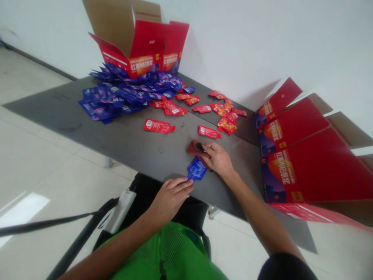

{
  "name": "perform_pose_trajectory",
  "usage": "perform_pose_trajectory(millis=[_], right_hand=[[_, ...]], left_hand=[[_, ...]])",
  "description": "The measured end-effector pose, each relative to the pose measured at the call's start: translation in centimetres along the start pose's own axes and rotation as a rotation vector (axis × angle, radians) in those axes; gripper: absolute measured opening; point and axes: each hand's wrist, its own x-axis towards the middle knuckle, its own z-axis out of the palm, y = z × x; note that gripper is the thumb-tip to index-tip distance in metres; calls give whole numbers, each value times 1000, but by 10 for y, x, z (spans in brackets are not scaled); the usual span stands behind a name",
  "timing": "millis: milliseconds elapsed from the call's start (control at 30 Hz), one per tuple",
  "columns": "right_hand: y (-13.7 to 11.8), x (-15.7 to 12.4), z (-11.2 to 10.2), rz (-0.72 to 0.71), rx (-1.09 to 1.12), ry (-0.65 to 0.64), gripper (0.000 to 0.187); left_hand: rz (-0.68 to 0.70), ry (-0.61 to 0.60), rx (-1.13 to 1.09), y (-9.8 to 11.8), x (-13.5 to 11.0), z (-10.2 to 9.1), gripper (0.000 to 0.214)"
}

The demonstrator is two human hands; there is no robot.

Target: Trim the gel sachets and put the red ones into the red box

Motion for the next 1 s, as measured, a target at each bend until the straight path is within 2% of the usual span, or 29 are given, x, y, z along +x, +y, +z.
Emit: perform_pose_trajectory(millis=[100, 200, 233, 300, 367, 433, 500, 567, 633, 733, 800, 900, 1000], right_hand=[[9, 6, -15, 79, -20, 84, 34], [-22, -7, -20, 90, 78, 170, 34], [-36, -14, -18, 53, 116, 153, 34], [-60, -27, -9, -76, 142, 34, 37], [-67, -33, 0, -147, 158, -27, 37], [-52, -29, 8, -100, 152, 7, 36], [-22, -20, 8, 20, 93, 74, 35], [10, -10, 3, 116, -2, 105, 34], [32, -4, -6, 184, -40, 201, 33], [43, -4, -13, 242, 13, 438, 30], [44, -10, -12, 246, 56, 544, 29], [50, -19, -6, 252, 96, 555, 29], [63, -27, -1, 276, 126, 513, 29]], left_hand=[[14, 18, 6, 0, 0, 1, 31], [28, 26, 7, -1, 0, 1, 30], [29, 25, 6, -1, 1, 1, 30], [28, 25, 3, -2, 1, 0, 31], [26, 22, -2, -2, 1, 0, 31], [23, 5, -3, -3, 0, 1, 31], [22, -12, -2, -3, 0, 0, 31], [17, -12, -4, -2, 1, -3, 31], [9, -14, -14, 0, 6, -9, 28], [-17, -38, -15, 5, 21, -20, 27], [-71, -32, 36, 9, 35, -24, 32], [-216, 5, 170, 12, 56, -20, 49], [-316, -12, 259, 13, 71, -9, 59]])
